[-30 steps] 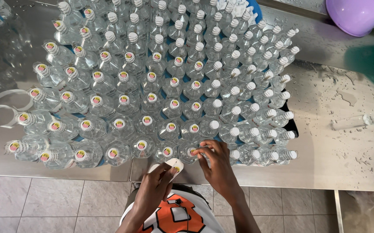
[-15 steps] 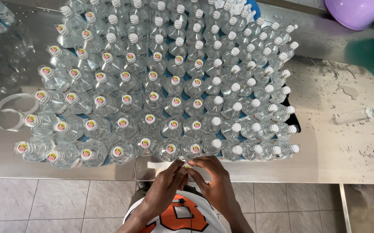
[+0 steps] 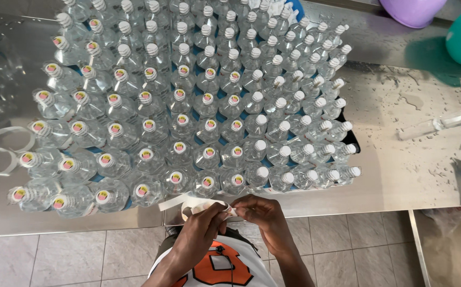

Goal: The person applies round stickers to the caps of many clear plastic bottles arranged on a metal table. They peel each sticker from a roll and press it onto a bottle cap, working systematically across the rows.

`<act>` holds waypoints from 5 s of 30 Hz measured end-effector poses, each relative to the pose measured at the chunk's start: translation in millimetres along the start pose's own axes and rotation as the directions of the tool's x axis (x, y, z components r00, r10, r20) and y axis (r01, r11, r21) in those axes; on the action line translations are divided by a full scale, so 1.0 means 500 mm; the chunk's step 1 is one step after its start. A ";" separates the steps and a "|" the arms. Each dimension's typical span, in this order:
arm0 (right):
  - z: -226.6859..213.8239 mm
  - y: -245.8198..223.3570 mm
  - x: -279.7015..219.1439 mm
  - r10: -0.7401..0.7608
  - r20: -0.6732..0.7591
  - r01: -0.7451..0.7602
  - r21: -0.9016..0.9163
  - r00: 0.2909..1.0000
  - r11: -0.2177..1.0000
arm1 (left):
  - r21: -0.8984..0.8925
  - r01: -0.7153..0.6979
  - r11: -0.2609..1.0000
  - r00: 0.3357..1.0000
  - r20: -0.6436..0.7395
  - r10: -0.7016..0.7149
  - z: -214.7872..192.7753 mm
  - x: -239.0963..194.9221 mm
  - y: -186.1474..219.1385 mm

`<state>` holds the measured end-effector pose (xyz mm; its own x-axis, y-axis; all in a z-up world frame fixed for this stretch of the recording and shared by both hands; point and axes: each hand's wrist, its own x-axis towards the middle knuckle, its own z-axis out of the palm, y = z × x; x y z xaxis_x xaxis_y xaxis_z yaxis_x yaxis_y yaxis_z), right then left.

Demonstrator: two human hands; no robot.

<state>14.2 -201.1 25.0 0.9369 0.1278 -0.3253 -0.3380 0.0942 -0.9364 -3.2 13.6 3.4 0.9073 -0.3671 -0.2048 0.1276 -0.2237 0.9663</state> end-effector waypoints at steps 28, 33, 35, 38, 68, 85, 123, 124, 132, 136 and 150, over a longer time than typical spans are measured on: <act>-0.143 0.007 0.120 -0.655 0.159 0.373 -0.906 0.739 0.202 | 0.029 0.129 0.991 0.988 -0.089 -0.126 0.030 0.015 -0.007; -0.145 0.001 0.116 -0.581 0.188 0.370 -0.905 0.792 0.211 | 0.022 0.112 0.993 0.990 -0.094 -0.110 0.034 0.019 -0.007; -0.157 0.002 0.122 -0.538 0.174 0.362 -0.894 0.825 0.266 | 0.021 0.103 0.995 0.991 -0.094 -0.100 0.035 0.020 -0.005; -0.160 -0.019 0.126 -0.440 0.174 0.347 -0.870 0.881 0.350 | 0.025 0.091 0.996 0.992 -0.092 -0.088 0.036 0.021 -0.004; -0.148 0.040 0.120 -0.462 0.148 0.293 -0.920 0.874 0.261 | -0.071 0.249 0.966 0.967 -0.040 -0.252 -0.001 -0.018 0.042; 0.130 -0.037 -0.048 -0.605 0.331 0.633 -0.666 0.724 0.394 | -0.287 0.092 0.954 0.996 0.025 -0.088 -0.053 -0.078 0.024; -0.241 -0.089 0.283 -0.599 0.442 0.678 -0.694 0.668 0.244 | -0.322 0.283 0.903 0.877 -0.294 -0.380 0.218 0.063 0.089; -0.240 -0.085 0.291 -0.599 0.448 0.684 -0.688 0.664 0.243 | -0.324 0.281 0.903 0.874 -0.302 -0.381 0.217 0.061 0.092; -0.234 -0.066 0.317 -0.606 0.578 0.687 -0.723 0.546 -0.070 | -0.305 0.226 0.925 0.893 -0.314 -0.322 0.183 0.067 0.090; -0.239 -0.064 0.314 -0.585 0.576 0.665 -0.743 0.571 -0.082 | -0.315 0.282 0.906 0.883 -0.284 -0.374 0.169 0.068 0.094; -0.229 -0.085 0.303 -0.481 0.578 0.643 -0.765 0.659 -0.038 | -0.261 0.276 0.925 0.902 -0.263 -0.343 0.146 0.069 0.081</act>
<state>180.6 -298.8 0.5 0.7285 0.6099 0.3120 0.6837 -0.6763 -0.2742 3.9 -73.8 24.0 0.8799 -0.0170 -0.4749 0.4726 -0.0729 0.8783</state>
